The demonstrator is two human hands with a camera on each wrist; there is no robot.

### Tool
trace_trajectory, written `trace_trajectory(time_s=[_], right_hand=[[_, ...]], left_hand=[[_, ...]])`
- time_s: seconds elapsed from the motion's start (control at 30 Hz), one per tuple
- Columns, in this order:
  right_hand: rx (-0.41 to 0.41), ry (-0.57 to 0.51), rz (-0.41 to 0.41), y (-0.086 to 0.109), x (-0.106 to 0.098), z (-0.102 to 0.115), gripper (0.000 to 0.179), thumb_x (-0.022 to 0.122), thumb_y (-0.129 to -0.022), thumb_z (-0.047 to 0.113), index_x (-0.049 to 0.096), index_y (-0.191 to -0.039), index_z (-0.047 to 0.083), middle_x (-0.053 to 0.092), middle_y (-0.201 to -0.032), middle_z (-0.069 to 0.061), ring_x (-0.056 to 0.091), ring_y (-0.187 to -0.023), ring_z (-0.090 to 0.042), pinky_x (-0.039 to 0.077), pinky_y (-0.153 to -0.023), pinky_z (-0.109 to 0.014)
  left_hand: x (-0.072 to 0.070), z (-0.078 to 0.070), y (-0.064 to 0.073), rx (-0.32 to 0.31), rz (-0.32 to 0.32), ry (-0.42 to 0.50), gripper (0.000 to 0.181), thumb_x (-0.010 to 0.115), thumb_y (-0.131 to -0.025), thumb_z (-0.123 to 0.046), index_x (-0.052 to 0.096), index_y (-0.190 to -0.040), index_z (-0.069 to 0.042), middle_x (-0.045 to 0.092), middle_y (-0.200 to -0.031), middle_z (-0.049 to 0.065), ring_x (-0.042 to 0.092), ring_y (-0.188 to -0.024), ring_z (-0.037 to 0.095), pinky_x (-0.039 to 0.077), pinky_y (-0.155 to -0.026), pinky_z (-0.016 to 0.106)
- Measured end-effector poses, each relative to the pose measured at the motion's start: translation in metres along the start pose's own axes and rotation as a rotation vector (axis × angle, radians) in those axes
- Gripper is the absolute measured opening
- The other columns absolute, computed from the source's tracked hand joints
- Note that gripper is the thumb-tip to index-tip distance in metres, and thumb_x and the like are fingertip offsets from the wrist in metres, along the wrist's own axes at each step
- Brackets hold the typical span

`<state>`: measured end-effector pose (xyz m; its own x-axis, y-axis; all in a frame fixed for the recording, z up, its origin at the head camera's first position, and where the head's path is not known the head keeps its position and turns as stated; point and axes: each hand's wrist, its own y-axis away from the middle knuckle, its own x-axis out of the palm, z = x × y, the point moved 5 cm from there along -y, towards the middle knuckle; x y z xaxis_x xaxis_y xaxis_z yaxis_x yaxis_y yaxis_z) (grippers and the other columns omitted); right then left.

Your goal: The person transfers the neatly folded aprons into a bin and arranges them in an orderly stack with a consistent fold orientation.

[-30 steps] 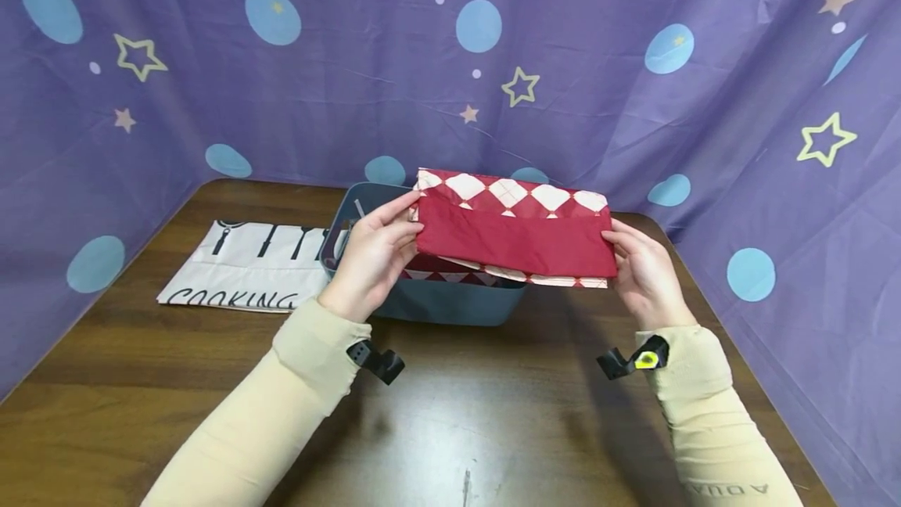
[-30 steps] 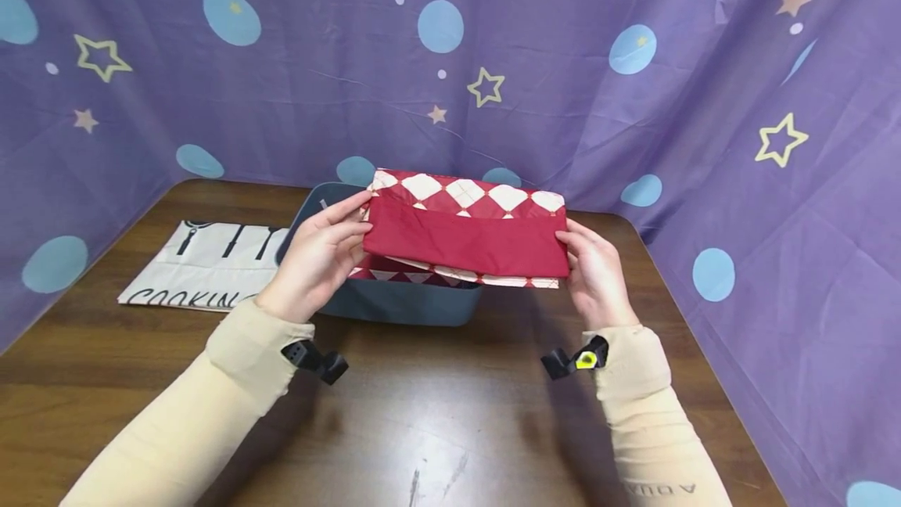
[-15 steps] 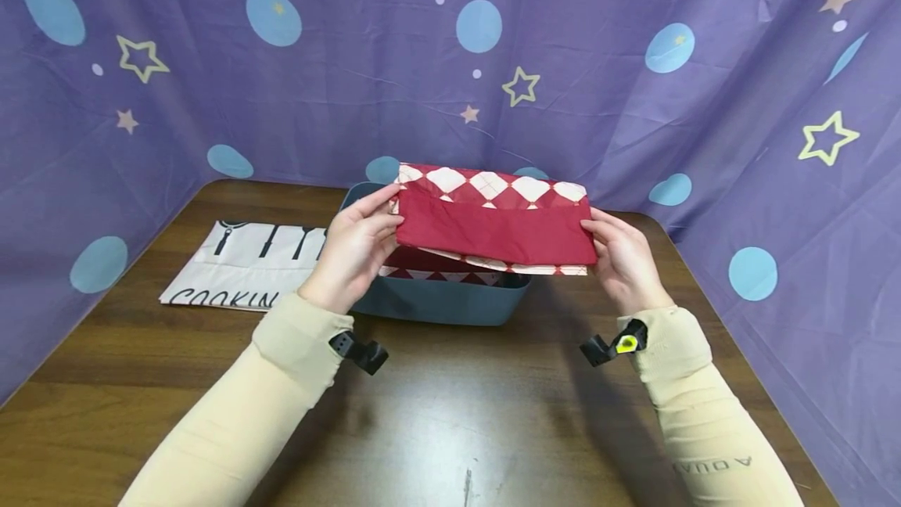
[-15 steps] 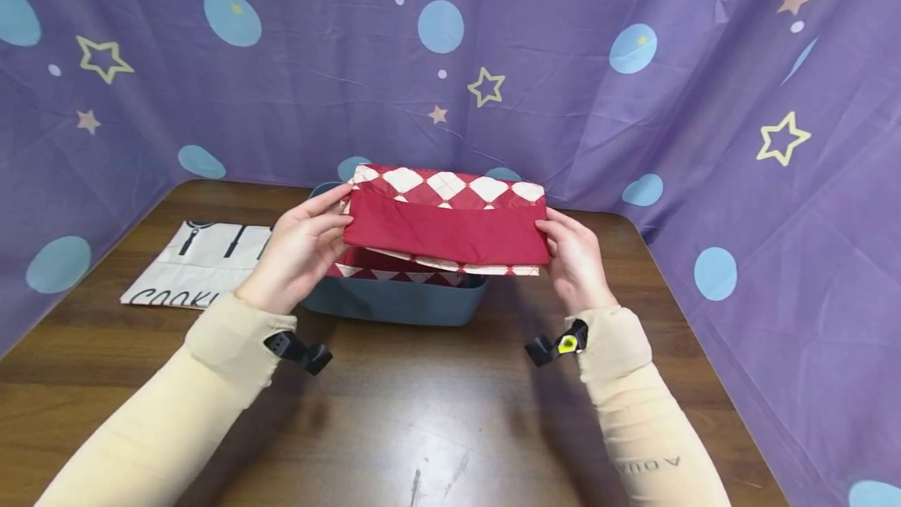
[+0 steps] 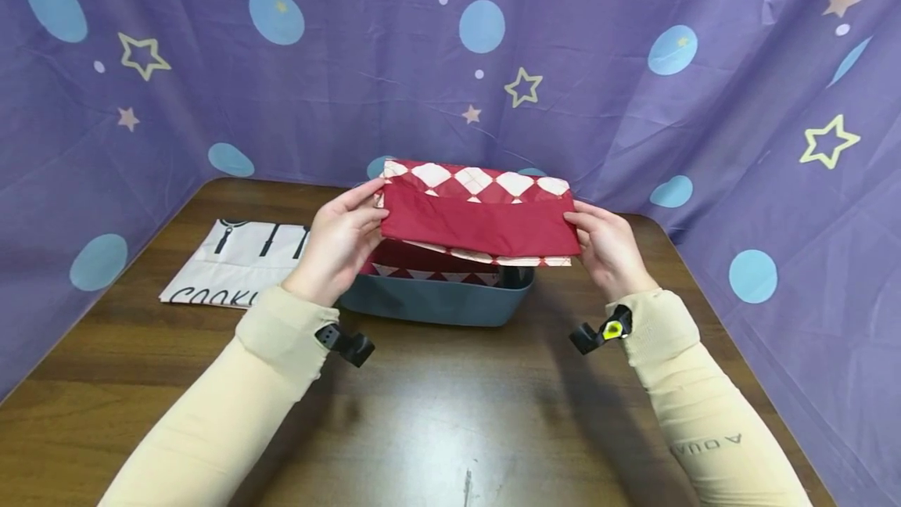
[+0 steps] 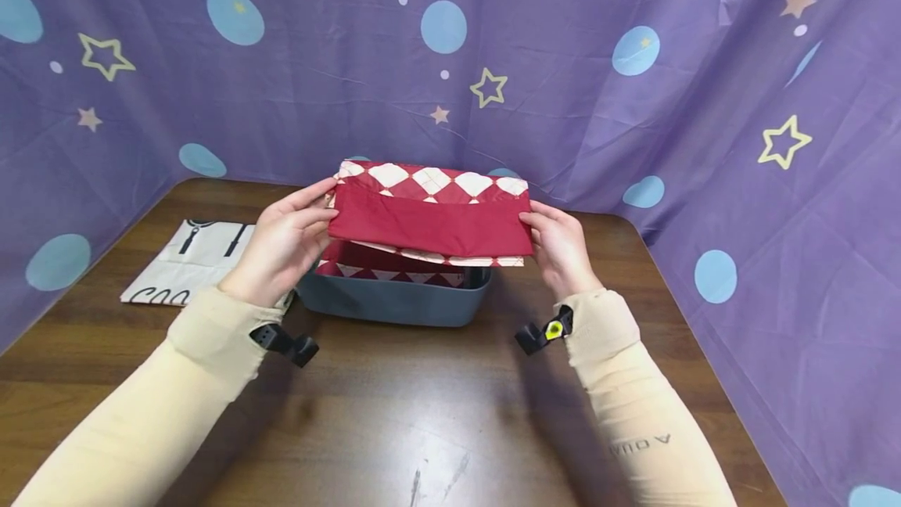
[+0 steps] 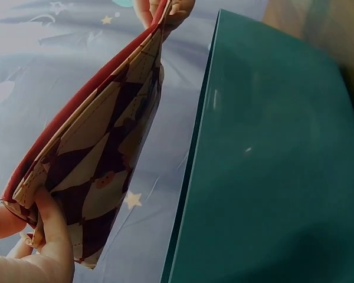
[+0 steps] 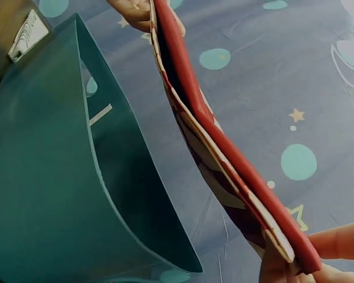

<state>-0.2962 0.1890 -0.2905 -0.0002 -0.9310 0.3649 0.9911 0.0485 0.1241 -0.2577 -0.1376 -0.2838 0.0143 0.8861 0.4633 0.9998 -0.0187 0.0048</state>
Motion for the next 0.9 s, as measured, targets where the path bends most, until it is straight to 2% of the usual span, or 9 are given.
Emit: trace_trajectory(time_s=[0.2, 0.4, 0.5, 0.57, 0.67, 0.77, 0.9], right_hand=[[0.012, 0.037, 0.053, -0.004, 0.010, 0.000, 0.022, 0.043, -0.099, -0.005, 0.046, -0.121, -0.001, 0.070, -0.086, 0.000, 0.070, -0.075, -0.008, 0.058, -0.069, -0.021], [0.023, 0.054, 0.064, -0.009, 0.019, -0.002, 0.021, 0.042, -0.099, -0.005, 0.047, -0.119, 0.000, 0.069, -0.087, 0.000, 0.070, -0.076, -0.008, 0.058, -0.070, -0.021], [0.029, 0.063, 0.061, -0.009, 0.022, -0.004, 0.024, 0.042, -0.099, -0.006, 0.046, -0.123, -0.001, 0.069, -0.086, 0.000, 0.069, -0.075, -0.008, 0.058, -0.069, -0.021], [0.033, 0.073, 0.058, -0.010, 0.023, -0.005, 0.029, 0.042, -0.099, -0.006, 0.044, -0.128, -0.003, 0.069, -0.085, 0.000, 0.069, -0.074, -0.008, 0.058, -0.068, -0.021], [0.038, 0.089, 0.064, -0.009, 0.025, -0.006, 0.041, 0.041, -0.099, -0.005, 0.037, -0.140, -0.007, 0.069, -0.086, 0.001, 0.069, -0.075, -0.007, 0.058, -0.068, -0.021], [0.038, 0.122, 0.068, -0.008, 0.026, -0.007, 0.050, 0.042, -0.099, -0.004, 0.030, -0.148, -0.008, 0.066, -0.092, 0.002, 0.068, -0.078, -0.006, 0.057, -0.071, -0.020], [0.034, 0.163, 0.075, -0.008, 0.028, -0.010, 0.054, 0.043, -0.099, -0.004, 0.027, -0.150, -0.009, 0.063, -0.097, 0.001, 0.067, -0.081, -0.005, 0.056, -0.074, -0.019]], left_hand=[[-0.006, -0.005, -0.001, 0.018, -0.011, -0.009, 0.058, 0.045, -0.096, 0.011, 0.038, -0.151, -0.004, 0.056, -0.112, -0.001, 0.057, -0.083, 0.004, 0.051, -0.070, 0.015], [-0.011, -0.008, -0.002, 0.028, -0.019, -0.010, 0.058, 0.041, -0.096, 0.011, 0.034, -0.153, -0.003, 0.050, -0.134, 0.006, 0.057, -0.095, 0.006, 0.053, -0.075, 0.016], [-0.013, -0.009, -0.003, 0.026, -0.024, -0.021, 0.059, 0.040, -0.097, 0.010, 0.033, -0.154, -0.003, 0.045, -0.143, 0.009, 0.057, -0.100, 0.006, 0.053, -0.076, 0.015], [-0.014, -0.010, -0.003, 0.027, -0.028, -0.029, 0.059, 0.041, -0.097, 0.010, 0.033, -0.154, -0.004, 0.047, -0.141, 0.009, 0.057, -0.099, 0.006, 0.053, -0.075, 0.015], [-0.016, -0.010, -0.003, 0.028, -0.032, -0.031, 0.059, 0.041, -0.097, 0.010, 0.033, -0.153, -0.004, 0.054, -0.125, 0.004, 0.057, -0.095, 0.005, 0.053, -0.073, 0.015], [-0.018, -0.011, -0.002, 0.028, -0.038, -0.030, 0.059, 0.042, -0.097, 0.011, 0.033, -0.153, -0.003, 0.055, -0.112, -0.002, 0.055, -0.092, 0.005, 0.052, -0.073, 0.015], [-0.021, -0.012, -0.001, 0.028, -0.044, -0.037, 0.059, 0.042, -0.097, 0.011, 0.032, -0.153, -0.002, 0.056, -0.112, -0.003, 0.054, -0.095, 0.004, 0.051, -0.073, 0.015]])
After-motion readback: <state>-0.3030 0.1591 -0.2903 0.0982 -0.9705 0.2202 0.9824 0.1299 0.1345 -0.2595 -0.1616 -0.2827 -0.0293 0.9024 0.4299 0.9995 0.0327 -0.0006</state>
